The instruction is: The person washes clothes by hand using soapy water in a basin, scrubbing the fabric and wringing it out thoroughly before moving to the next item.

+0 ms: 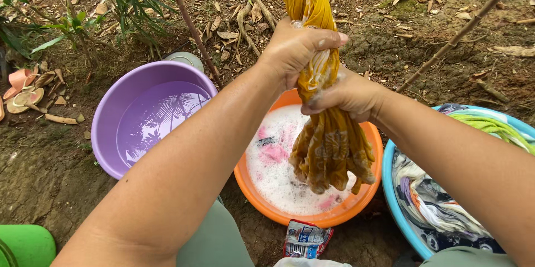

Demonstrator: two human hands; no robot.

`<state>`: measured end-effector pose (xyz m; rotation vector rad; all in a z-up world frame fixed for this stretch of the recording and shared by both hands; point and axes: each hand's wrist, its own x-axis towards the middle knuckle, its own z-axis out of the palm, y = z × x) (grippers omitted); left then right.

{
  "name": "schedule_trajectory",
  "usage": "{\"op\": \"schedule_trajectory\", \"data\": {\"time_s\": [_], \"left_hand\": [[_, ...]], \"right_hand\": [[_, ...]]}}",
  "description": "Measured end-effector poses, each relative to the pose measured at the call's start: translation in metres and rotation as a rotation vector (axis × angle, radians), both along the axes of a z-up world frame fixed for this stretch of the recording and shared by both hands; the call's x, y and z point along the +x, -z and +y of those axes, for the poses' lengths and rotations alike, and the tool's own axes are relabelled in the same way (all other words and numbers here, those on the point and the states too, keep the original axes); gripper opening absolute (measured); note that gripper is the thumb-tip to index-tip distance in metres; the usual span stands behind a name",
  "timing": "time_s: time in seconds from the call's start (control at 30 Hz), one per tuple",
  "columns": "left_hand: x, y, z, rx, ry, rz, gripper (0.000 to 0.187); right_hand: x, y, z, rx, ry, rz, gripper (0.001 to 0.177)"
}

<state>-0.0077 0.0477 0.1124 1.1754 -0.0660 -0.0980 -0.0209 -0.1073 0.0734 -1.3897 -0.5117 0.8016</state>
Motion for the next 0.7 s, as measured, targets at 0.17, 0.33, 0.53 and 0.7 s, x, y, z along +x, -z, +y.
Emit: {"op": "schedule_trajectory", "data": {"time_s": [0.17, 0.33, 0.53, 0.7], "left_hand": [[0.006, 0.020, -0.015, 0.053, -0.224, -0.047, 0.030], [0.004, 0.018, -0.024, 0.274, -0.557, 0.058, 0.033], [0.003, 0.010, -0.017, 0.236, -0.651, 0.413, 0.039], [0.041, 0.026, -0.005, 0.013, -0.635, 0.470, 0.053]], "right_hand": [[-0.004, 0.022, 0.015, -0.082, 0.293, -0.217, 0.053], [0.001, 0.033, 0.024, -0.337, 0.373, -0.745, 0.045], [-0.004, 0.027, 0.036, -0.721, 0.418, -1.224, 0.032], [-0.014, 0.009, 0.033, -0.678, 0.689, -1.187, 0.050]]}}
